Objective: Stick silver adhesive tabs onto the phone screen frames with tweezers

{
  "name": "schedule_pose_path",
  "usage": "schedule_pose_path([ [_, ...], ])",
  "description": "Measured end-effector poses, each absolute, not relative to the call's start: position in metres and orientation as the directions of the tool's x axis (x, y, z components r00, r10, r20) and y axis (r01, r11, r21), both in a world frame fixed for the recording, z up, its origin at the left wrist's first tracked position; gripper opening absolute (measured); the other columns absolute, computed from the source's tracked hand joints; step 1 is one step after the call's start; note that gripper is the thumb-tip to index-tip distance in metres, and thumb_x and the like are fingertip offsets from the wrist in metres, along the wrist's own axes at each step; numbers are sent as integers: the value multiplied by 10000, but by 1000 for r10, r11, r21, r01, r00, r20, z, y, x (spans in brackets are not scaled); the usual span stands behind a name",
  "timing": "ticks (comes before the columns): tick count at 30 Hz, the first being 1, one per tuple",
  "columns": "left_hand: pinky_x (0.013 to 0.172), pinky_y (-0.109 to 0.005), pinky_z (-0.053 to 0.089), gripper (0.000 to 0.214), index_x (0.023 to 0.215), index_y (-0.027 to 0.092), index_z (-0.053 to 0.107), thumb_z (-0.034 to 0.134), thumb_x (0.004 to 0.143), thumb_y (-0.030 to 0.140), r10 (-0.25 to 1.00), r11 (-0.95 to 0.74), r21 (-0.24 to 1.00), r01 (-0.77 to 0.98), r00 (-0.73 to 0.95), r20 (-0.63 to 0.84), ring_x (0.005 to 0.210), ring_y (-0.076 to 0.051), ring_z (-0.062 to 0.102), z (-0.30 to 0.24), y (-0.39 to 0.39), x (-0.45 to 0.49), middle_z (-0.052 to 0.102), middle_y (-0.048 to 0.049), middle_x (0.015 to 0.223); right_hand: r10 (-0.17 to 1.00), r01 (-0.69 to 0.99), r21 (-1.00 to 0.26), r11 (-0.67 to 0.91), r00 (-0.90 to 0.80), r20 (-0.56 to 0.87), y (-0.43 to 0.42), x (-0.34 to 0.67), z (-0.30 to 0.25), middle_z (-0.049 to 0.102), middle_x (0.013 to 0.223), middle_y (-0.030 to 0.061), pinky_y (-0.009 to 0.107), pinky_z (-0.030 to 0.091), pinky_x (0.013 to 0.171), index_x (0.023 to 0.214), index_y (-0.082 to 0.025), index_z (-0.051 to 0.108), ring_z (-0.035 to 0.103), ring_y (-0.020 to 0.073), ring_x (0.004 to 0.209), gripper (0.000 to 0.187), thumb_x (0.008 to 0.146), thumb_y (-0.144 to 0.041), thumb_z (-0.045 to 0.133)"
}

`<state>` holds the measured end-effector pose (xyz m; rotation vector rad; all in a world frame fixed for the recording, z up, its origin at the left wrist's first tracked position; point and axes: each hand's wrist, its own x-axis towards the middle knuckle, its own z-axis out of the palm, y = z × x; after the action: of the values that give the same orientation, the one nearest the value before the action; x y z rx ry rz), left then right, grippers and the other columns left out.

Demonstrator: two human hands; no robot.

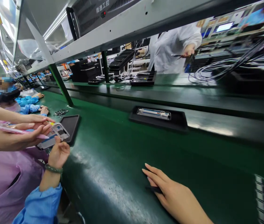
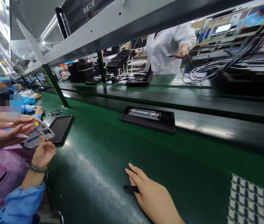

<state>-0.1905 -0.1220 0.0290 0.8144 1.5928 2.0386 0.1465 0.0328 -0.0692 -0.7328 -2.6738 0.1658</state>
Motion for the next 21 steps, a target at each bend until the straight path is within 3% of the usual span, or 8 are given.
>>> schedule_pose_path([
  [4,559,-174,519,48,782,236,610,651,791,258,735,-300,934,-195,-671,96,454,-31,499,2,-105,-162,565,93,576,515,471,-208,857,-797,316,31,146,-69,529,1284,46,332,585,655,1163,-219,586,675,194,865,432,831,-122,327],
  [8,596,-266,553,186,780,247,656,775,646,296,839,-258,905,-339,-543,36,502,-87,565,-9,-96,-129,648,65,656,542,489,-237,839,-789,290,27,145,-68,517,1297,56,350,571,725,1170,-212,578,655,203,926,388,857,-132,363],
  [12,640,-275,554,176,697,234,671,792,609,326,906,-192,881,-433,-424,-11,527,-115,609,-14,-89,-104,659,50,597,585,506,-317,802,-773,245,23,144,-61,507,1307,72,387,551,775,1154,-205,588,638,223,965,332,904,-194,370],
  [16,703,-301,545,208,707,199,691,774,626,371,936,-111,877,-468,-346,-66,604,-160,653,-17,-85,-78,678,5,600,597,412,-517,750,-758,262,15,144,-45,480,1333,70,379,498,878,1202,-229,543,577,214,1078,317,924,-274,399],
  [19,783,-337,525,219,772,182,711,736,678,378,960,-23,880,-474,-256,-113,703,-191,668,-21,-87,-55,709,-40,703,583,198,-711,674,-734,348,4,142,-30,499,1313,74,347,412,983,1262,-213,483,479,190,1191,362,915,-306,445],
  [21,838,-372,503,234,844,200,720,709,705,388,972,39,914,-403,-195,-128,769,-212,665,-24,-89,-40,716,-54,802,616,60,-818,572,-690,381,-4,139,-22,549,1248,85,335,412,970,1243,-197,500,509,187,1145,361,910,-329,458],
])
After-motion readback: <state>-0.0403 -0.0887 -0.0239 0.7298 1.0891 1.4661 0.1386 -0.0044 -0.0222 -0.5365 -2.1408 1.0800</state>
